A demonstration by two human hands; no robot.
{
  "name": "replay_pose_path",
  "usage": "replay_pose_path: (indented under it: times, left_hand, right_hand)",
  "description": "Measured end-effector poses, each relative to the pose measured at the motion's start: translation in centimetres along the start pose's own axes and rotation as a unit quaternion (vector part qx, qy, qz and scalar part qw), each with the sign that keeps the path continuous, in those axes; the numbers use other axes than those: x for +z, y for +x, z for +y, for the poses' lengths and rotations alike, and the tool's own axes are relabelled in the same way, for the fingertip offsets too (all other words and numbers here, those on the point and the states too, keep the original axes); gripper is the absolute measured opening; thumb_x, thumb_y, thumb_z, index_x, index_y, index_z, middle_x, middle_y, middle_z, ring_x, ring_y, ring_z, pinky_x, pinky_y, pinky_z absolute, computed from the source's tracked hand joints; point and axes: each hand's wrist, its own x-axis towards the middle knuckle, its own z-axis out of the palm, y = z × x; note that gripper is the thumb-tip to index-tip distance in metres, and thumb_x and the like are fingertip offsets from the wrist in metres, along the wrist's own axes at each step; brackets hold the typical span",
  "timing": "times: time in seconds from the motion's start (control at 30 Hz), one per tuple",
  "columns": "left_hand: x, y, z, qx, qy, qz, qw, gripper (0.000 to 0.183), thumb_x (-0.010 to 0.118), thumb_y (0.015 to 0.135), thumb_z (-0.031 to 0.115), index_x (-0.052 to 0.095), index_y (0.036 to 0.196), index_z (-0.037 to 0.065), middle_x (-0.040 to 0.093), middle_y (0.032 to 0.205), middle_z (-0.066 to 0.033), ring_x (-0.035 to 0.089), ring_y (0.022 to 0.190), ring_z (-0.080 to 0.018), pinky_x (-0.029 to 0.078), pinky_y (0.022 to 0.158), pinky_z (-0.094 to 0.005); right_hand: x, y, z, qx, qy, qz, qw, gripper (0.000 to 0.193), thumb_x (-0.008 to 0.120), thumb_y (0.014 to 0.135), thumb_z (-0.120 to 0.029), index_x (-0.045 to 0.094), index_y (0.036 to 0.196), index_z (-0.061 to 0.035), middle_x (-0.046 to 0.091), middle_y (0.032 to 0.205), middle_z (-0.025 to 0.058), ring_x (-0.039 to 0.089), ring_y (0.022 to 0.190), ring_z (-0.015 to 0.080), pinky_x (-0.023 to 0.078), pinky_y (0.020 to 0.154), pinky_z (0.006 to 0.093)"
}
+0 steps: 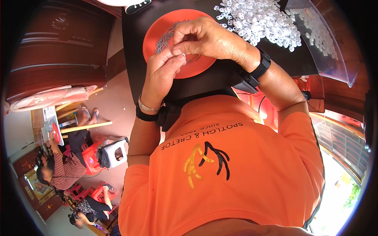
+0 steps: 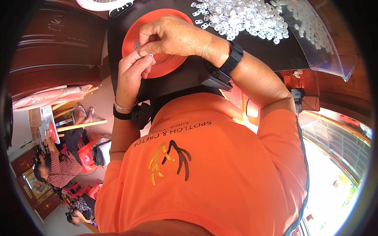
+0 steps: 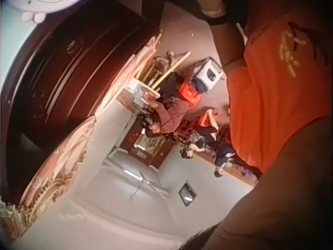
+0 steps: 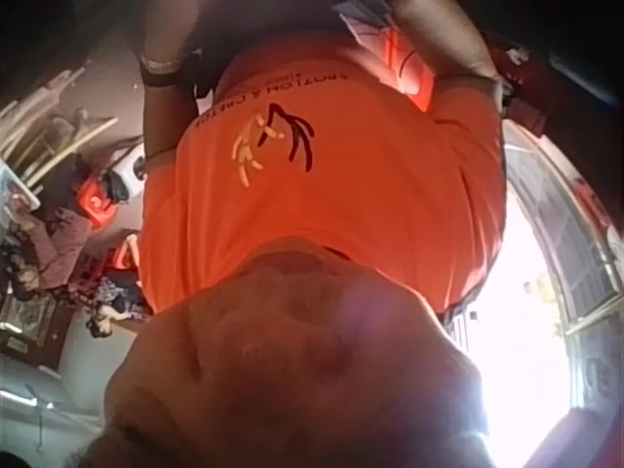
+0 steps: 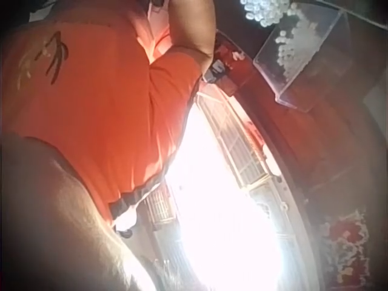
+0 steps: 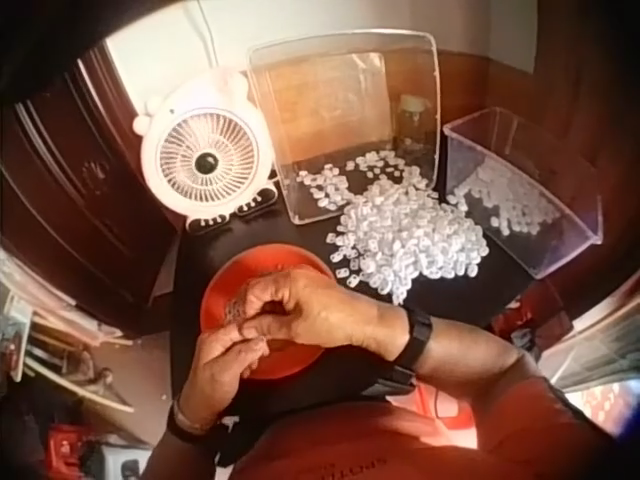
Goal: Assembling small white plastic components by manually inserting metal rings into them.
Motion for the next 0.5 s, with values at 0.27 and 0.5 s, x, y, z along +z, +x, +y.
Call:
replay_pose_path:
  times: [0.27,0.5]
  left_hand:
    - [0.8,-0.4,0.3,-0.002,-0.128,0.066,0.99,0.024,0.049,0.093,0.018,0.06,0.085,-0.001,0.05,0.064,-0.0006,0.041,0.053,-0.0057,0.027,0.048,-0.0203]
    - [1.6,-0.4,-0.5,0.045,-0.171,0.087,0.98,0.023,0.048,0.095,0.02,0.056,0.083,0.002,0.047,0.064,0.0007,0.039,0.052,-0.0052,0.026,0.047,-0.0196]
  right_hand:
    - [-0.7,0.1,0.2,0.029,0.26,0.084,0.962,0.017,0.065,0.089,-0.018,0.067,0.094,-0.0022,0.066,0.08,0.0011,0.059,0.067,0.0067,0.051,0.065,0.021]
    - [0.3,0.1,0.1,0.049,0.23,0.077,0.969,0.023,0.065,0.09,-0.027,0.064,0.082,-0.0056,0.059,0.069,-0.0025,0.051,0.058,0.0033,0.043,0.054,0.0182]
